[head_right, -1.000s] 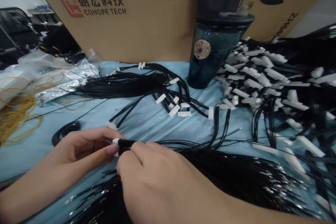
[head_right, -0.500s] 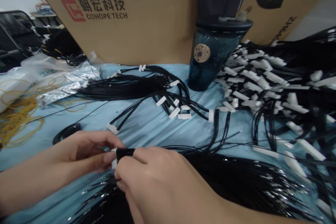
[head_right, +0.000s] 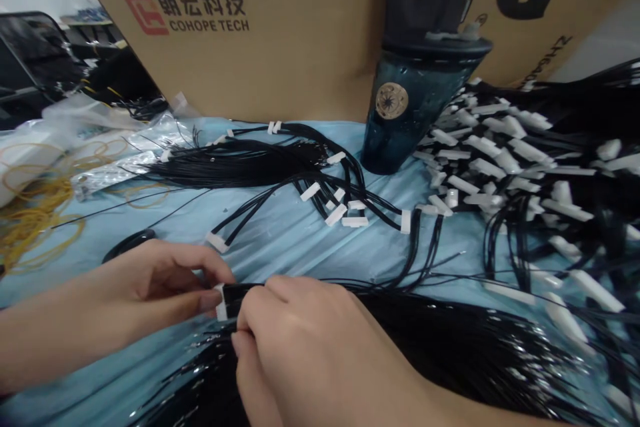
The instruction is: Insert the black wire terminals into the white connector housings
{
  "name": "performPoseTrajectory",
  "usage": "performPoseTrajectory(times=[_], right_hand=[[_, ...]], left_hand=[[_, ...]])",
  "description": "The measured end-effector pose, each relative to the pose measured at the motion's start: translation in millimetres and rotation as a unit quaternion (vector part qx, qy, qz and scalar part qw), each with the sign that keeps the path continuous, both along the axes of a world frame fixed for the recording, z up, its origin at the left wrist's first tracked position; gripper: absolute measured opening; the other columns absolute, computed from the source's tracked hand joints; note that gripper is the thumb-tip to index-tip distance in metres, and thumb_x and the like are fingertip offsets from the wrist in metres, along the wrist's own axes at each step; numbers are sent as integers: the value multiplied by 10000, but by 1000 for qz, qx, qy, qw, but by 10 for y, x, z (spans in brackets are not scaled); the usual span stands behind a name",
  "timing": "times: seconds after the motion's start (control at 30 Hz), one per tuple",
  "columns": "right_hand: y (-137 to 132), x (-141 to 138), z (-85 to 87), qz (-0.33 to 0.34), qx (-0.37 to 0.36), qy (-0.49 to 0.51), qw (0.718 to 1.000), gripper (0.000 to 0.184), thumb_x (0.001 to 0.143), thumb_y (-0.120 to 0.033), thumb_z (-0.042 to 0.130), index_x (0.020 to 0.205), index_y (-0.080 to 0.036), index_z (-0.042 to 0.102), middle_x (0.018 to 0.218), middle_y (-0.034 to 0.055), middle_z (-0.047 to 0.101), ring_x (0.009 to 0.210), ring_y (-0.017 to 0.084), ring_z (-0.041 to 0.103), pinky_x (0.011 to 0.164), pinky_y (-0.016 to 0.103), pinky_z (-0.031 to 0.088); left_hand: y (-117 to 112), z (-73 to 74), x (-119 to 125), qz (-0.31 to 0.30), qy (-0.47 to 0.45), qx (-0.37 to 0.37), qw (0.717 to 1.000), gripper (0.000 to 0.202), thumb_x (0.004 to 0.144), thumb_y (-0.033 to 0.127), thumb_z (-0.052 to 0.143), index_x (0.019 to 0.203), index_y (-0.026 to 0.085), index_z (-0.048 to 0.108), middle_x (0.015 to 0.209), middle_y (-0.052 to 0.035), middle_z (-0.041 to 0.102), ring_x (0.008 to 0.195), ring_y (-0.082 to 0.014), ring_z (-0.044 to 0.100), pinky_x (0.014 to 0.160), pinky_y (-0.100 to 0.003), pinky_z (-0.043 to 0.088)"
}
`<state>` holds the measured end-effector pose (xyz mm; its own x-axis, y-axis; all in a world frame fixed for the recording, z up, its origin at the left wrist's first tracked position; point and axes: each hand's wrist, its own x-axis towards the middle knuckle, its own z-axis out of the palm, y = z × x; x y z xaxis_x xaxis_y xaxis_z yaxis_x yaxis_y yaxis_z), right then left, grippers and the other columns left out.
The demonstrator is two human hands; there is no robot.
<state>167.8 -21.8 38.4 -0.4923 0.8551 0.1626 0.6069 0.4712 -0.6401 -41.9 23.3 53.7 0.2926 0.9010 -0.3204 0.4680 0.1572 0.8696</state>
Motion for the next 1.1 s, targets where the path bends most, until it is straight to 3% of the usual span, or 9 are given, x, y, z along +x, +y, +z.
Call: performPoseTrajectory(times=[0.1, 0.33, 0.53, 0.93, 1.1], right_hand=[[35, -2, 31, -4, 21, -14, 1000, 170, 856, -65, 589, 778, -194, 668, 789, -2, 677, 664, 137, 642, 587, 239, 505], [179, -7, 124, -55, -80, -3, 995, 264, 840, -52, 557, 634, -208, 502, 570, -62, 540, 479, 86, 456, 425, 213, 333], [160, 30, 66, -78, -77, 38, 993, 241, 884, -149, 526, 652, -216, 532, 554, -57, 531, 475, 88, 464, 423, 219, 335], [137, 14, -3, -65, -53, -1, 996, 287, 914, -138, 496, 638, -215, 512, 559, -44, 536, 478, 102, 438, 447, 253, 323], [139, 31, -5, -52, -77, 4, 996, 311, 935, -150, 483, 632, -218, 507, 552, -43, 533, 477, 104, 439, 454, 260, 313]], left_hand=[[32, -21, 2, -53, 6, -46, 997, 146, 811, 360, 691, 815, 221, 735, 665, 28, 748, 614, -163, 642, 559, -202, 475], [-9, -80, 23, -28, -21, 0, 999, 190, 851, 405, 670, 843, 216, 685, 689, 20, 653, 666, -177, 576, 602, -257, 448], [-47, -132, 9, -16, -37, -9, 999, 199, 876, 423, 669, 858, 225, 675, 706, 21, 633, 668, -176, 550, 581, -259, 419], [-34, -91, 30, -27, -3, -2, 1000, 222, 861, 436, 627, 859, 219, 673, 714, 3, 645, 690, -197, 569, 606, -287, 448], [-25, -91, 30, -26, 7, -1, 1000, 214, 855, 435, 629, 856, 226, 674, 720, 2, 645, 697, -202, 574, 611, -290, 446]])
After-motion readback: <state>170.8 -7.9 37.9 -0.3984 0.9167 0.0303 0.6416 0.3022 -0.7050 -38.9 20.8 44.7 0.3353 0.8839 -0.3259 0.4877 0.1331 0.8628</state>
